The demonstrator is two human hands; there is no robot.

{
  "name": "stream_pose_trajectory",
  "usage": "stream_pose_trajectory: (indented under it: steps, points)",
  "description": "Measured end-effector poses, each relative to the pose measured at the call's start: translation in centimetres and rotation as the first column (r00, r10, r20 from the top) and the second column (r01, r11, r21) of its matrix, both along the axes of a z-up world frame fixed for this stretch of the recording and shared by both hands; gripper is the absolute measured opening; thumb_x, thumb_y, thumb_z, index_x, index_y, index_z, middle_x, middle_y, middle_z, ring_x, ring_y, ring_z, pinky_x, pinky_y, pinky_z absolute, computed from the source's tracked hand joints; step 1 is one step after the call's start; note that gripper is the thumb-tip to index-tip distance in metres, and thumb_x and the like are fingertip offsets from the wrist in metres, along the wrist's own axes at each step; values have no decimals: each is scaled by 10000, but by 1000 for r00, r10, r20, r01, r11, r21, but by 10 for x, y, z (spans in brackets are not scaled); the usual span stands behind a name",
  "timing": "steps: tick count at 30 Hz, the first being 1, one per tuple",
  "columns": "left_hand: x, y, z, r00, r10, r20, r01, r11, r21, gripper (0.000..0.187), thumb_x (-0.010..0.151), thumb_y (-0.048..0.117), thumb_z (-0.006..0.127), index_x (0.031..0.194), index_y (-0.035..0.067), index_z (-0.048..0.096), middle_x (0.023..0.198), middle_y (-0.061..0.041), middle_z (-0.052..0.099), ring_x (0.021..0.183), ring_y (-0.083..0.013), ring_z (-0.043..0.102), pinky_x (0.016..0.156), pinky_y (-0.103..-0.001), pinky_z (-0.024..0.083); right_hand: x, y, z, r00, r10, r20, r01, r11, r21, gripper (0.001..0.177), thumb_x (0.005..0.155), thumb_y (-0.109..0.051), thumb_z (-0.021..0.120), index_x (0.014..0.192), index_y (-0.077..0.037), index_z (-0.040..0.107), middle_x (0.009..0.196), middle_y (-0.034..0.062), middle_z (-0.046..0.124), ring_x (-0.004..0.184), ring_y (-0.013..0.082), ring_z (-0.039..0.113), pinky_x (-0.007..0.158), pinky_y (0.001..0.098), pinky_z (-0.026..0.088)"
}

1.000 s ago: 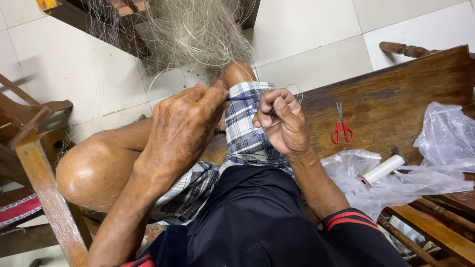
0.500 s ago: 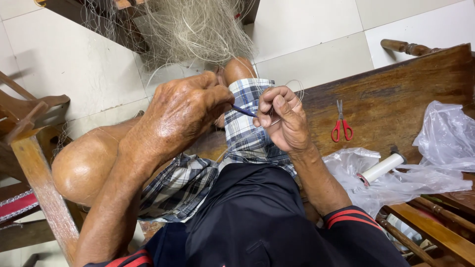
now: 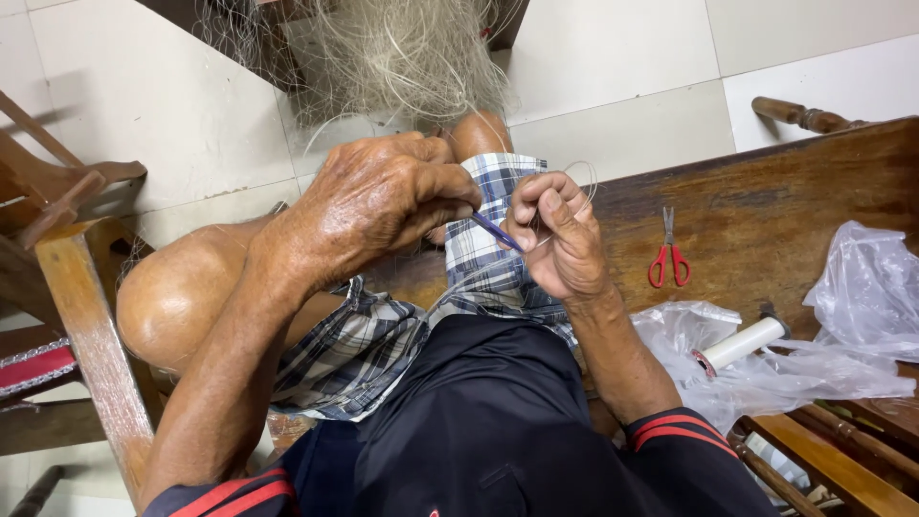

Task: Repair a fine-mesh fishing net using a blue shuttle and white thread.

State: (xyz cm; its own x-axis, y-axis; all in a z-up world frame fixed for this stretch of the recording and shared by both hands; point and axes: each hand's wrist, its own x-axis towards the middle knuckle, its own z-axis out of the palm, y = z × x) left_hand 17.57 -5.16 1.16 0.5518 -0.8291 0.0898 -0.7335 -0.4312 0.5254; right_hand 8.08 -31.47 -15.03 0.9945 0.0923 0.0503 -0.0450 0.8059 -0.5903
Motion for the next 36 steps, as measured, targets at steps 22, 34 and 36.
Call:
stream_pose_trajectory:
  steps: [22, 34, 36]
  points:
    - [-41, -11, -29, 987, -18, 162, 62, 959, -277, 324, 1291, 182, 660, 1554, 4, 597, 1111, -107, 602, 974, -346, 594, 910, -506, 518, -4, 31, 6, 989, 96, -110, -93, 995, 24, 201, 1207, -227, 780, 1280, -49, 721, 920, 50, 623, 634, 103, 586, 632, 299, 553]
    - [-34, -12, -28, 999, 18, -39, -33, 913, -407, 227, 1276, 250, 630, 1202, 49, 555, 1105, -122, 576, 990, -311, 579, 909, -447, 499, 1, 21, 17, 979, 204, -11, -204, 978, -32, 315, 1188, -307, 829, 1288, -56, 668, 825, 4, 624, 574, 48, 558, 647, 293, 514]
    - [-34, -15, -31, 999, 29, -46, -44, 918, -395, 220, 1271, 243, 650, 1197, 58, 557, 1102, -116, 584, 984, -304, 585, 909, -450, 505, 2, 20, 18, 972, 237, -1, -236, 971, -36, 286, 1211, -291, 803, 1325, -65, 669, 882, 14, 639, 578, 39, 556, 650, 287, 535]
